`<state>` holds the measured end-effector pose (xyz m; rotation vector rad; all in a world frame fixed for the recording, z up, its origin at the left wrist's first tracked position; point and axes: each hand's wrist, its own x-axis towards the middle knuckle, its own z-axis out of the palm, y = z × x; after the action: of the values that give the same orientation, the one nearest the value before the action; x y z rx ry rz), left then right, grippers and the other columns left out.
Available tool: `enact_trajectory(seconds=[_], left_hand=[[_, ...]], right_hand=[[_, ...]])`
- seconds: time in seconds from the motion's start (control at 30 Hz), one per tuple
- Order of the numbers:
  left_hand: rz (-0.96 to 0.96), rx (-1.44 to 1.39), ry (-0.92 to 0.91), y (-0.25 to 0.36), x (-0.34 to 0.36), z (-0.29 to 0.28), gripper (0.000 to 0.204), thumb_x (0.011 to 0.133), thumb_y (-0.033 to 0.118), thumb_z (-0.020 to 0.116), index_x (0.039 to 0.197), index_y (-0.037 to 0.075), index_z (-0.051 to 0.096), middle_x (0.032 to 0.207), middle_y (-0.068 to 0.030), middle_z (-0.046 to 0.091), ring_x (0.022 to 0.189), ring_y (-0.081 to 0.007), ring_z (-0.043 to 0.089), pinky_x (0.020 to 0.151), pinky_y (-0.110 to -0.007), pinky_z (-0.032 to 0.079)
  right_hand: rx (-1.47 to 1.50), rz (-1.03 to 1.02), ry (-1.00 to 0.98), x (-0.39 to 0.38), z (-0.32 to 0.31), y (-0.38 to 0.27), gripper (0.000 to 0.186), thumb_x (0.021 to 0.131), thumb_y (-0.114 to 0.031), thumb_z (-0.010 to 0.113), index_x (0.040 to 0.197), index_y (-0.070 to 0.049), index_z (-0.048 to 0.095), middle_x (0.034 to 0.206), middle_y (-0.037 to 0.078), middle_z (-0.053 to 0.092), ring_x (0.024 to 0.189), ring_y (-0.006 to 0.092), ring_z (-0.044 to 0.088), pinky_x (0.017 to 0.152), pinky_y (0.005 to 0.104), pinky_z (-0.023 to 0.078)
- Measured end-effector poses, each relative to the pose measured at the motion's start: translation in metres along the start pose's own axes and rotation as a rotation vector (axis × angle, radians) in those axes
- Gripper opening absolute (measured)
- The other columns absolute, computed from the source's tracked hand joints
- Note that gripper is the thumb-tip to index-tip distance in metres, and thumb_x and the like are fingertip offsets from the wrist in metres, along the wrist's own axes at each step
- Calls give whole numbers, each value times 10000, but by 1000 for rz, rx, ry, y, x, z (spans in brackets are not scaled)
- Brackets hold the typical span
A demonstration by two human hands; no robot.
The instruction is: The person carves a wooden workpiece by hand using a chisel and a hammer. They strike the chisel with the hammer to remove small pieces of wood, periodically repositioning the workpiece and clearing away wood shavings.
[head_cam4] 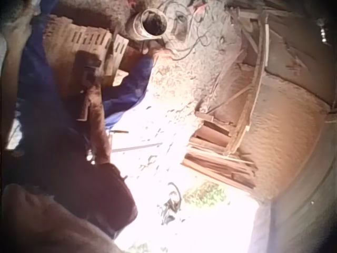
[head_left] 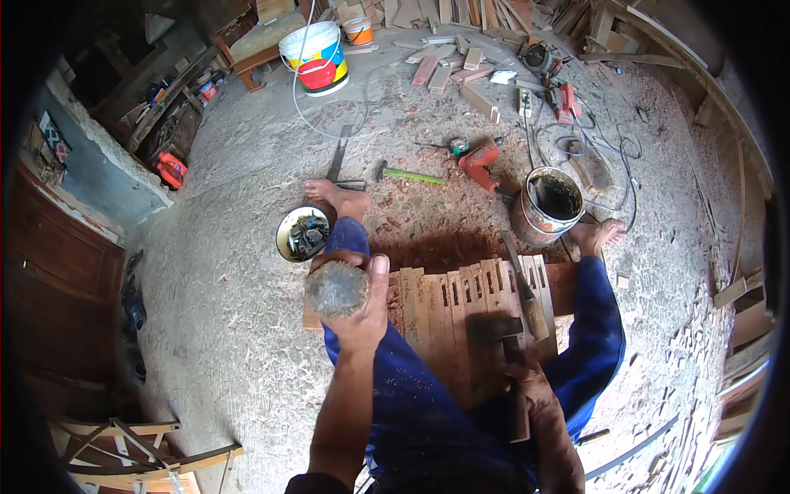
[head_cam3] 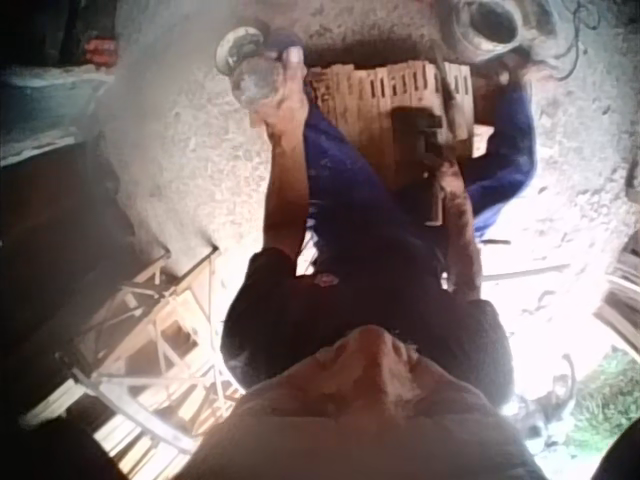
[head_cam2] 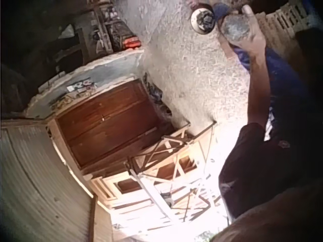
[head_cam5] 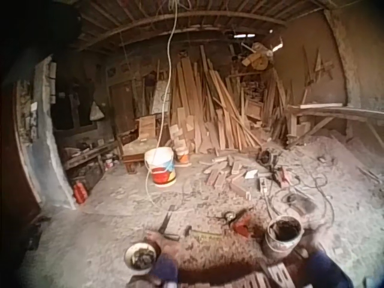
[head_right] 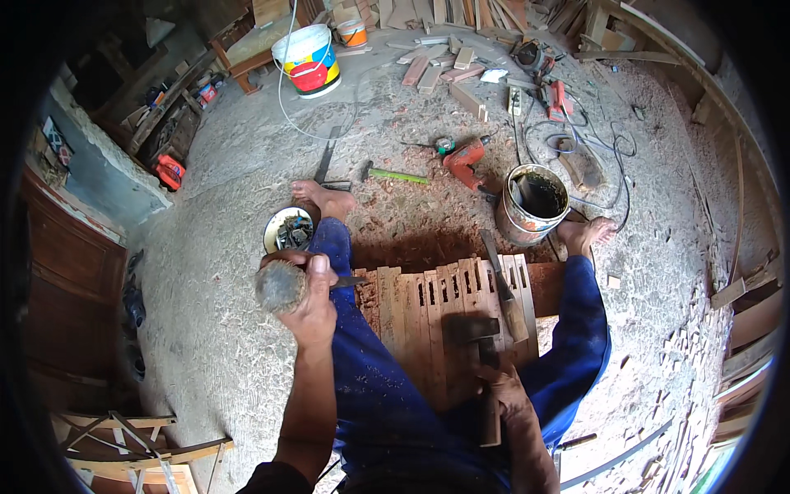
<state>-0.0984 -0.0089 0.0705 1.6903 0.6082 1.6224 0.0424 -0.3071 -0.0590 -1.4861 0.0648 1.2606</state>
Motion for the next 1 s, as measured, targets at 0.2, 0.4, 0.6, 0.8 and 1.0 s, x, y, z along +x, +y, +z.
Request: enact_trajectory(seconds=[0.2,0.4,0.6,0.8,1.0], left_hand=[[-512,-338,97,-1,-48,2,240,884,-35,685,1039,25,512,742,-66,573,534,-127,544,469,-277,450],[-831,-702,-99,2,-77,31,170,900,84,721,969,13,582,799,-75,635,595,-145,592,529,-290,491],[-617,-497,-607,-59,-55,25,592,974,421,597,1348,-27,496,1262,-234,579,1124,-293,596,950,-413,487],[-36,849,-1485,-137,-91,17,758,936,406,585,1477,-63,333,1512,-296,355,1417,-395,363,1166,-477,310],[-86,918,-1830,-43,-112,-7,415,915,315,586,1136,-37,604,1082,-254,660,981,-354,682,835,-457,556]], right_hand=[[-1180,-983,388,5,12,30,541,901,-256,675,1341,1,493,1116,191,637,965,354,634,850,497,509],[-1119,-1043,6,-21,90,-34,559,863,-212,701,1343,-9,499,1165,217,605,1059,419,590,913,459,491],[-612,-762,-22,-4,97,-30,234,1020,-163,519,1204,-24,559,981,206,656,913,351,674,795,405,529],[375,-646,48,25,53,-18,174,1026,-272,587,1083,-110,620,672,-126,445,554,-20,339,480,177,221],[284,-675,170,13,38,-40,257,1050,-309,526,1123,-77,608,559,-88,383,432,11,296,395,210,223]])
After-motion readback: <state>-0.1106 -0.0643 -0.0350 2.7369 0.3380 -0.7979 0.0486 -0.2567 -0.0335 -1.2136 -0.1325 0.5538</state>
